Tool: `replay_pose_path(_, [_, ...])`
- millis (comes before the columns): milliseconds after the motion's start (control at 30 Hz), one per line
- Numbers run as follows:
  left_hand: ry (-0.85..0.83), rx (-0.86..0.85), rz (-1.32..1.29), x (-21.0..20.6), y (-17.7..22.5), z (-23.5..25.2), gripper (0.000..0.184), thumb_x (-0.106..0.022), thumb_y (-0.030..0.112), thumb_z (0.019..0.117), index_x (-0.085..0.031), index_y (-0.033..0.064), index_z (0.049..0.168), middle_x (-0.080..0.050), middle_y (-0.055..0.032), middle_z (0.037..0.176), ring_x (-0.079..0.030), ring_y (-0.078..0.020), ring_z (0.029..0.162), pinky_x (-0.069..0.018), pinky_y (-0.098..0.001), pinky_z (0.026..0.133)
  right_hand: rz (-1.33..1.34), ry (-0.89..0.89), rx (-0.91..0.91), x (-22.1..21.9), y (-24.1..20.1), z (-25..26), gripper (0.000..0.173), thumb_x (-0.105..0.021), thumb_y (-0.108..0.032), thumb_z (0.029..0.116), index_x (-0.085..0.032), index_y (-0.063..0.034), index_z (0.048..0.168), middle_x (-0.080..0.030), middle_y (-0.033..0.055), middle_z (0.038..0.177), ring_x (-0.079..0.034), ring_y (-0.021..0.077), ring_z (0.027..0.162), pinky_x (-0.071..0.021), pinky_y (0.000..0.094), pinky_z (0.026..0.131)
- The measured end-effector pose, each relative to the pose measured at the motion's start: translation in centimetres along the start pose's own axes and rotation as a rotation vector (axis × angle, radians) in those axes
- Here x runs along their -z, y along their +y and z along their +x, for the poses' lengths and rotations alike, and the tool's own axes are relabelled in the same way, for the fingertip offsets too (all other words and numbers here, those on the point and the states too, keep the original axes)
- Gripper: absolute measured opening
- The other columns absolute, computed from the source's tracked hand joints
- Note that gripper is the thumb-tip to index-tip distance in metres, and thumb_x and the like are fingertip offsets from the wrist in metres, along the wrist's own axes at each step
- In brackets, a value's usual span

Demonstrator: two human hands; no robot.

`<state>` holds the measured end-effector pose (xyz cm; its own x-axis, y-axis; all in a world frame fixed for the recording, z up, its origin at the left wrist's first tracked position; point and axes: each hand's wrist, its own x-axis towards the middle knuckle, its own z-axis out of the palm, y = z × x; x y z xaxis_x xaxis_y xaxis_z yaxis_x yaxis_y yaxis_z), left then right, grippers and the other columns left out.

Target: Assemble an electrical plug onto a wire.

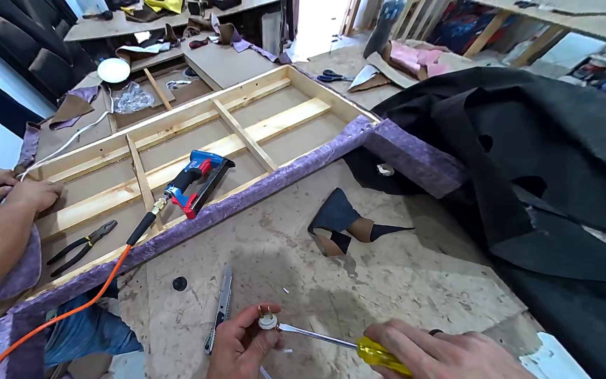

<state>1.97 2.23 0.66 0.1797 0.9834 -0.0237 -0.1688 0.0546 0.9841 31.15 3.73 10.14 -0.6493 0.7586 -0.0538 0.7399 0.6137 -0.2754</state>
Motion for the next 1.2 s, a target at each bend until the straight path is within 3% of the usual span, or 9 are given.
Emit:
replay_pose_path(100, [-0.005,-0.011,-0.003,0.0,0.3,0.3,0.03,-0.061,0.002,0.0986,-0.062,-0.0078,0.127,-0.073,-0.008,0.104,-0.072,-0.0146,0.084,-0.0634,-0.0333,0.078,-0.095,0.097,0.028,0.2,0.3,0.6,0.038,-0.061,-0.043,0.101,-0.068,-0.0062,0.106,-0.067,0.0115,0.072,-0.063,0.0291,0.052,-0.0458,0.0434,0.041])
replay_pose_path(267, [0.012,-0.014,-0.006,0.4,0.3,0.5,0.03,-0.061,0.001,0.0983,-0.061,-0.0075,0.127,-0.073,-0.0071,0.105,-0.072,-0.0137,0.086,-0.0633,-0.0326,0.079,-0.087,0.07,0.086,1.0,0.4,1.7,0.028,-0.053,-0.026,0.1023,-0.068,-0.0065,0.116,-0.067,0.0152,0.092,-0.066,0.0336,0.073,-0.0483,0.0446,0.05])
replay_pose_path(333, [0.024,0.0,-0.008,0.3,0.3,0.3,0.03,-0.06,-0.001,0.0979,-0.061,-0.0077,0.127,-0.073,-0.0073,0.104,-0.072,-0.0142,0.085,-0.0634,-0.0326,0.079,-0.026,-0.004,0.13,1.7,0.5,2.0,0.019,-0.057,-0.019,0.1021,-0.063,-0.0067,0.115,-0.066,0.0167,0.101,-0.065,0.0331,0.065,-0.048,0.0444,0.044])
replay_pose_path(500, [0.046,-0.013,0.01,0.3,0.2,0.1,0.031,-0.061,-0.003,0.0965,-0.061,-0.009,0.127,-0.073,-0.0085,0.105,-0.073,-0.0145,0.085,-0.0634,-0.0325,0.078,-0.098,0.018,0.11,1.9,0.1,2.5,0.031,-0.058,-0.034,0.1011,-0.063,-0.0064,0.114,-0.067,0.0122,0.079,-0.063,0.0305,0.055,-0.0457,0.0443,0.041])
replay_pose_path(667, [0.067,-0.031,0.023,0.6,0.0,-0.1,0.031,-0.062,-0.002,0.096,-0.062,-0.0085,0.127,-0.073,-0.0089,0.105,-0.072,-0.0146,0.084,-0.0637,-0.0322,0.077,-0.067,0.009,0.106,1.7,-0.3,2.5,0.028,-0.052,-0.02,0.1024,-0.067,-0.0067,0.122,-0.068,0.0158,0.096,-0.067,0.034,0.072,-0.0494,0.0455,0.05])
replay_pose_path(833, [0.061,-0.021,0.024,0.5,0.2,-0.2,0.031,-0.065,-0.004,0.0937,-0.063,-0.0077,0.124,-0.074,-0.0081,0.104,-0.073,-0.0141,0.083,-0.0637,-0.0319,0.076,0.021,0.002,0.161,1.9,-0.5,2.2,0.017,-0.058,-0.015,0.1009,-0.065,-0.0103,0.115,-0.065,0.0159,0.099,-0.063,0.0307,0.061,-0.0462,0.0431,0.042])
replay_pose_path(967, [0.078,-0.036,0.016,0.5,0.0,-0.1,0.03,-0.067,0.001,0.094,-0.063,-0.0069,0.122,-0.074,-0.0073,0.103,-0.073,-0.0135,0.083,-0.0636,-0.0325,0.076,-0.121,0.05,0.091,1.2,-1.2,2.1,0.032,-0.057,-0.027,0.1002,-0.067,-0.0045,0.121,-0.07,0.0174,0.101,-0.068,0.0334,0.073,-0.0527,0.0441,0.053])
replay_pose_path(1100, [0.092,-0.056,0.033,0.7,-0.1,-0.1,0.03,-0.067,-0.002,0.0924,-0.064,-0.0062,0.122,-0.073,-0.0058,0.102,-0.072,-0.0123,0.084,-0.0632,-0.0326,0.077,-0.092,-0.009,0.125,1.7,-1.0,2.4,0.03,-0.051,-0.018,0.101,-0.066,-0.0031,0.123,-0.068,0.0183,0.092,-0.068,0.0381,0.079,-0.0528,0.0484,0.059])
replay_pose_path(1200, [0.092,-0.072,0.025,0.9,-0.1,-0.3,0.029,-0.066,-0.002,0.0925,-0.064,-0.0076,0.121,-0.074,-0.007,0.103,-0.072,-0.0128,0.084,-0.0632,-0.0326,0.077,0.01,-0.081,0.18,2.5,-0.5,2.9,0.026,-0.055,-0.011,0.1004,-0.063,-0.0102,0.126,-0.064,0.0183,0.101,-0.064,0.0354,0.064,-0.0474,0.0472,0.044])
